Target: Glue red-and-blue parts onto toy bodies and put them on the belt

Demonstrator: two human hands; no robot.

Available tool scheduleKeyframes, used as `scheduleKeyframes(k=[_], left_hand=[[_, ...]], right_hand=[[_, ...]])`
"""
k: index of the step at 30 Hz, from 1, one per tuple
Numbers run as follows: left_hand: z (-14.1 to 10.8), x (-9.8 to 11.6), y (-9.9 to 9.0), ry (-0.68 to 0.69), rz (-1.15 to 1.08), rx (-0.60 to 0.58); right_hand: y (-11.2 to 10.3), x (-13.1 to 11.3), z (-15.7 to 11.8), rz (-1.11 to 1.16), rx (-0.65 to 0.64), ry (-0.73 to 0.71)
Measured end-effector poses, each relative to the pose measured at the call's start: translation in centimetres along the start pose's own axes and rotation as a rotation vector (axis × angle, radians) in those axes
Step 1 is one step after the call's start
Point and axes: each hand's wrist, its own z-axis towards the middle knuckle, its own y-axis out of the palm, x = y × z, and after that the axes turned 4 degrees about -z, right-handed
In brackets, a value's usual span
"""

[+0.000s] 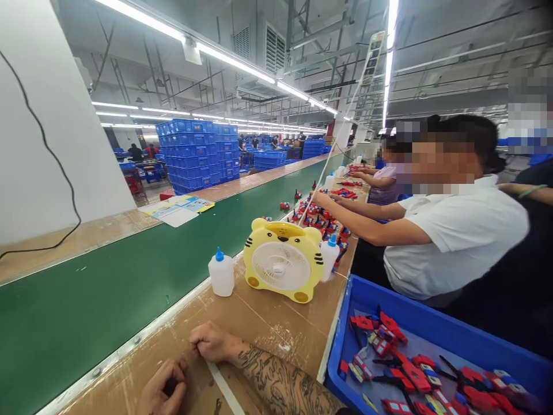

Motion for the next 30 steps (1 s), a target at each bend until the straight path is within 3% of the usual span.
scheduleKeyframes(k=[5,12,17,20,23,27,30], left_hand=[[-0.4,1.9,0.0,0.071,0.045,-0.014],[-0.5,1.7,0.7,-0.045,0.145,0.054],[-0.5,3.5,0.3,-0.110,0.267,0.036],[-1.3,5.3,-2.1,-0.175,0.402,-0.014],[-3.3,6.7,-6.7,-0.300,0.607,-0.042],[-7.0,7.1,-13.1,-0.548,0.895,-0.038],[-8.5,6.6,-15.6,-0.686,1.029,-0.098]], right_hand=[[0.4,-0.7,-0.9,0.035,0.055,0.006],[0.4,-0.3,-0.9,0.090,0.070,-0.051],[0.5,-0.5,-1.2,0.121,0.110,-0.017],[0.7,-0.5,-1.1,0.214,0.120,0.100],[1.2,-1.6,0.8,0.141,0.108,0.132],[4.3,-6.2,7.4,0.002,-0.011,-0.011],[8.6,-10.8,13.3,0.009,-0.073,-0.104]])
